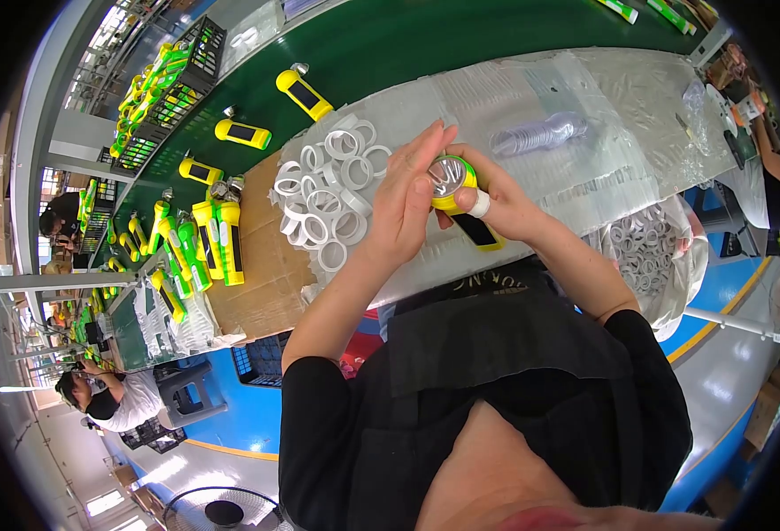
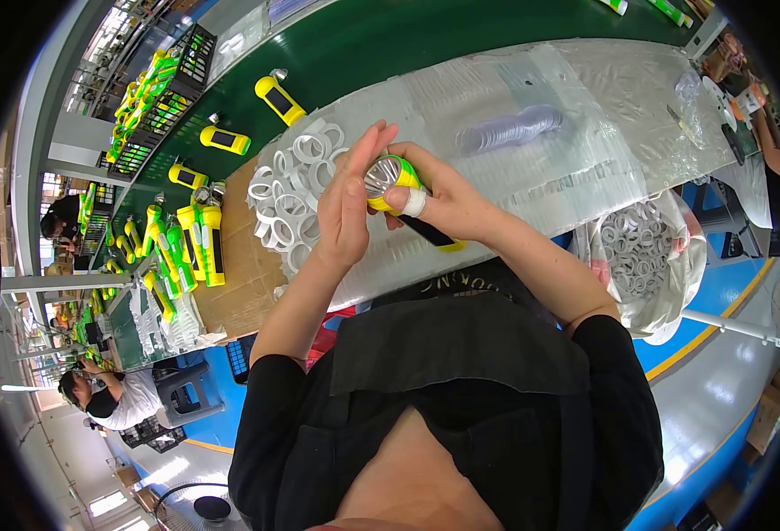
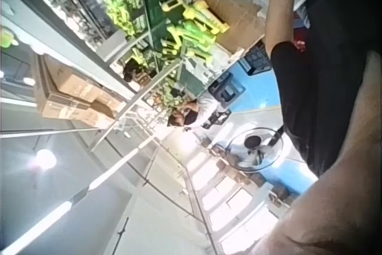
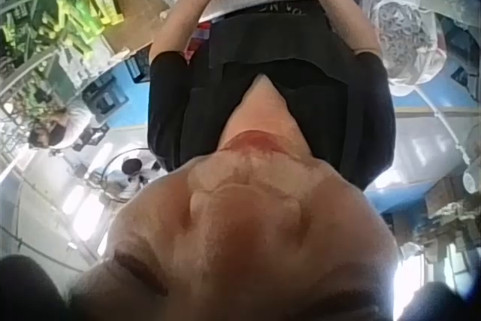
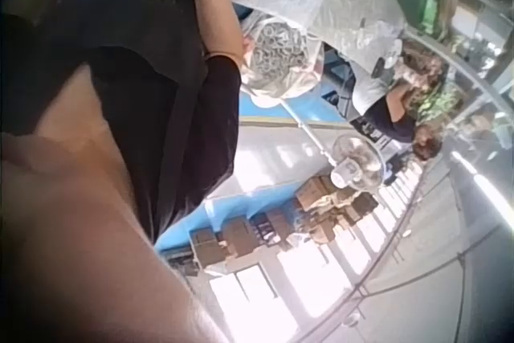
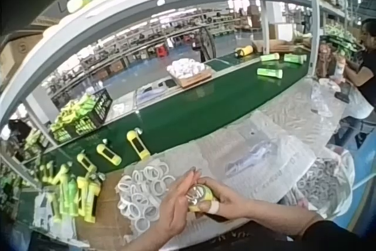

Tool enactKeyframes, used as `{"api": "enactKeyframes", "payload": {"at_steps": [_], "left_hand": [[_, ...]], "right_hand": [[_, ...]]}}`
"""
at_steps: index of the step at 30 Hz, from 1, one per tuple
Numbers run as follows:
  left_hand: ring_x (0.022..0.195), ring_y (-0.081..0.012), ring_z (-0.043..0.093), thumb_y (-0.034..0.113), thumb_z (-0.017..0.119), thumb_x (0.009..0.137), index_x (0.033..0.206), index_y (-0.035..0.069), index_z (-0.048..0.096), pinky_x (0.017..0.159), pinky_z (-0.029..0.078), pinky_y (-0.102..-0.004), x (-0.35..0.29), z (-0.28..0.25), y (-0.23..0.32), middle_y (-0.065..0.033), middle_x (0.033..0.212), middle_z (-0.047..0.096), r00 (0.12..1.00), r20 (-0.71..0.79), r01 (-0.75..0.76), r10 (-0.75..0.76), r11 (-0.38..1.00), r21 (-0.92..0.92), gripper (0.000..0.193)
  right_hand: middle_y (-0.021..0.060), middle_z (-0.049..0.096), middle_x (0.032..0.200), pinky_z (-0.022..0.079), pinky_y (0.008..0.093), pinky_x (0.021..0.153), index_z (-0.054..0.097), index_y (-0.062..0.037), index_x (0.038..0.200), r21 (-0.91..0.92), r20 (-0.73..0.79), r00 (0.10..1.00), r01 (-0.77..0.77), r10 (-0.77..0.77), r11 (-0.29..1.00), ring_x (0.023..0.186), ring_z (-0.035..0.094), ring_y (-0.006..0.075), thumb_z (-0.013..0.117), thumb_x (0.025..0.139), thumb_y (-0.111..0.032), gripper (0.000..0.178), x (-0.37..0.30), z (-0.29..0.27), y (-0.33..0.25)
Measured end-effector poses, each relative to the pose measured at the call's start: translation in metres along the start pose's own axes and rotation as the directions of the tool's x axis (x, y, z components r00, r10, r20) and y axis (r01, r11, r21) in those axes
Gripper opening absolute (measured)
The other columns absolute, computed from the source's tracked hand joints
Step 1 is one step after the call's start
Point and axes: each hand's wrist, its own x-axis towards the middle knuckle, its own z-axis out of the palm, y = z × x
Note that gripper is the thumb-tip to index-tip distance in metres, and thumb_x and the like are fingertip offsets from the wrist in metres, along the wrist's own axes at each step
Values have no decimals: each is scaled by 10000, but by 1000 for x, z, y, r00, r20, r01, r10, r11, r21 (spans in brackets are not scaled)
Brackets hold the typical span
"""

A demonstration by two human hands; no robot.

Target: Assembling portable flashlights by fitting plastic rings and lens covers onto the main housings at a factory workstation.

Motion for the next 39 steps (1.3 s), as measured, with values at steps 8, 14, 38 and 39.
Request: {"api": "enactKeyframes", "payload": {"at_steps": [8, 14, 38, 39], "left_hand": [[1356, -396, 412, 237, 318, 1016, 1349, 7, 518, 1061, 300, -480, 10, -4, -17, -173, 1361, 547, 977, 91, -210, 192, 928, 308, 451], [1393, -402, 352, 213, 387, 985, 1342, 7, 518, 1074, 270, -494, 10, -8, -11, -186, 1385, 525, 959, 149, -284, 243, 860, 424, 433], [1184, -291, 504, 236, 763, 733, 1019, 131, 684, 994, 330, -459, 17, -92, -71, -69, 1238, 591, 856, 441, -261, -270, 510, 820, 315], [1145, -266, 529, 222, 740, 790, 1029, 111, 670, 977, 357, -438, 18, -90, -68, -71, 1209, 600, 912, 352, -162, -212, 601, 782, 273]], "right_hand": [[86, 579, 950, 498, 282, 689, 389, -17, 1336, -7, -61, 996, 62, -62, 998, 754, 594, 140, 597, 959, -347, 543, 7, 3, 0], [93, 579, 942, 492, 284, 693, 367, -38, 1362, 20, -55, 998, 19, -18, 1000, 745, 588, 151, 565, 973, -365, 545, 8, 3, -4], [65, 586, 863, 477, 288, 676, 450, -100, 1232, -58, -59, 964, 258, -261, 965, 718, 568, 126, 578, 958, -229, 328, 34, -19, 12], [65, 586, 863, 477, 288, 676, 450, -100, 1232, -62, -62, 962, 263, -266, 963, 718, 568, 126, 578, 958, -229, 328, 33, -19, 12]]}}
